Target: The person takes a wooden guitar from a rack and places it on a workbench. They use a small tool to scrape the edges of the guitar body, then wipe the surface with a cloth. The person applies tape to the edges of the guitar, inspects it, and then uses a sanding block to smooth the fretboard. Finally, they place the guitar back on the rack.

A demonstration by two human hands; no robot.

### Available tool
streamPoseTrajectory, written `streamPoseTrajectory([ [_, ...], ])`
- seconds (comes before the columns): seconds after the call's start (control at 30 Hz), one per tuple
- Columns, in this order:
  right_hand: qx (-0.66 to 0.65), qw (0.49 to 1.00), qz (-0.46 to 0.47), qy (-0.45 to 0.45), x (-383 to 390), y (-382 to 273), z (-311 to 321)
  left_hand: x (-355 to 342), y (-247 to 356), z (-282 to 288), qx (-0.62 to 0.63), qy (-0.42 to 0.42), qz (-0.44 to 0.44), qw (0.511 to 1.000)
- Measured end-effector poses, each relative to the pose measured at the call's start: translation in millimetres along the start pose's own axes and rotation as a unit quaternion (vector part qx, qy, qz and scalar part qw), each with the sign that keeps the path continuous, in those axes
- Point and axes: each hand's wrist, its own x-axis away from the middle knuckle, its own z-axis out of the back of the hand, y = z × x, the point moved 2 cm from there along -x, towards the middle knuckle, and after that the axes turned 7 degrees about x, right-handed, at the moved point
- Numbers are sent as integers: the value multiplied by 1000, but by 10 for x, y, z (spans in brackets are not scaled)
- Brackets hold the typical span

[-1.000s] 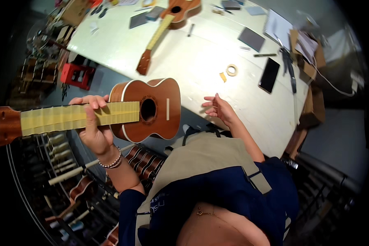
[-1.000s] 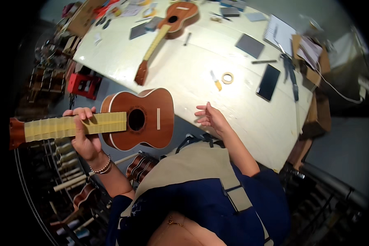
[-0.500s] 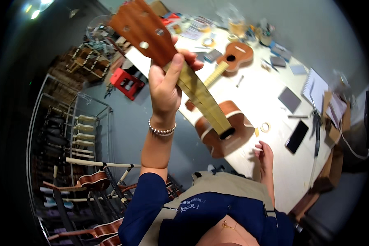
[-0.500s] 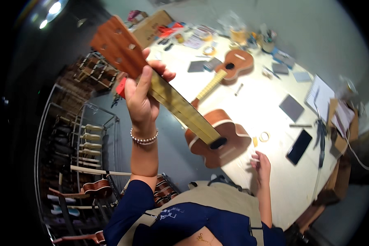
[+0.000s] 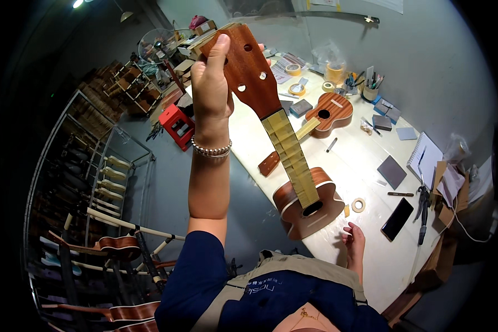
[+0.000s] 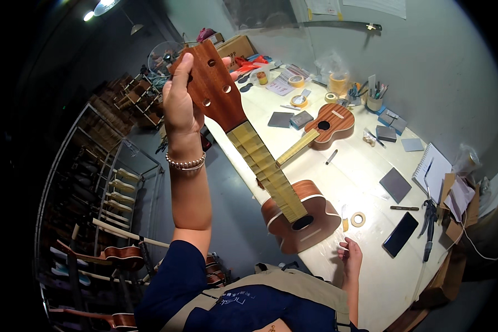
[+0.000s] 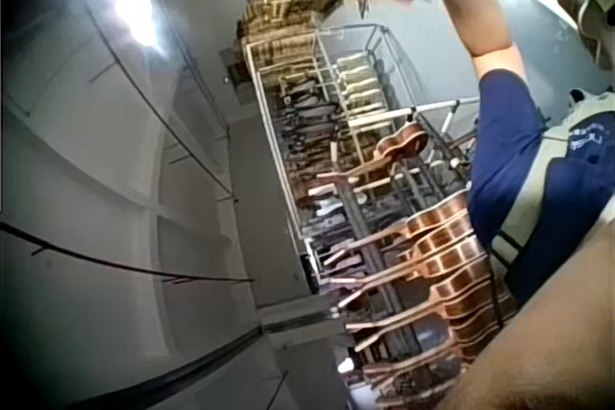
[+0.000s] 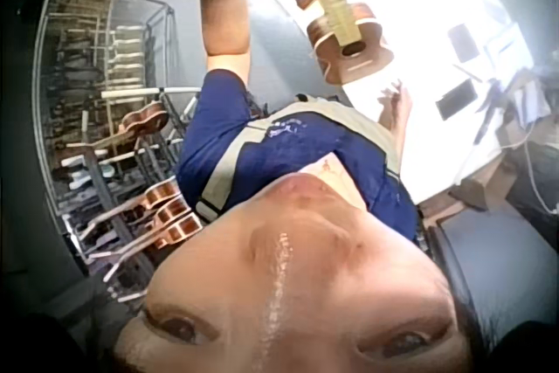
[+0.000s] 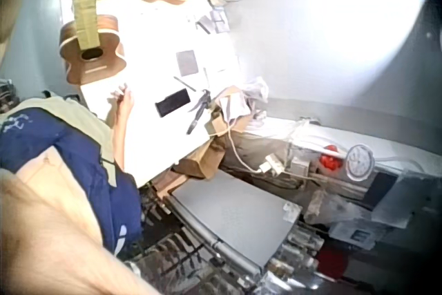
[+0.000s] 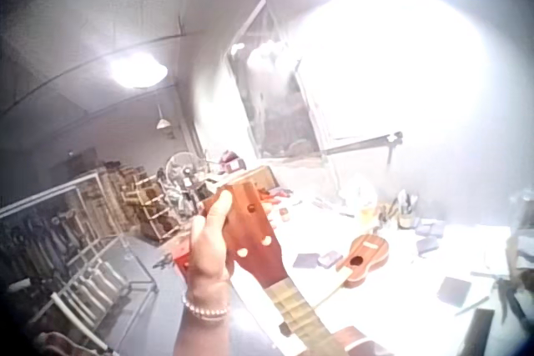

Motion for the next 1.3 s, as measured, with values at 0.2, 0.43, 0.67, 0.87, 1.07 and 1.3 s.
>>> streamPoseTrajectory([
  [0.2,6,1000,4,11,30,47,48,15,-16,20,1,11,-16,1000],
  [0.43,9,1000,-2,12,-2,133,51,9,-78,-22,32,-17,-5,999],
  [0.67,10,1000,1,25,75,108,39,194,-837,-106,132,-29,133,982],
  [0.87,7,999,-3,38,163,124,113,355,-1535,-202,100,3,176,979],
  [1.07,4,998,-3,63,197,71,141,282,-1677,-206,103,1,175,979],
  [1.3,-5,998,5,60,153,54,48,254,-1733,-173,103,-1,185,977],
])
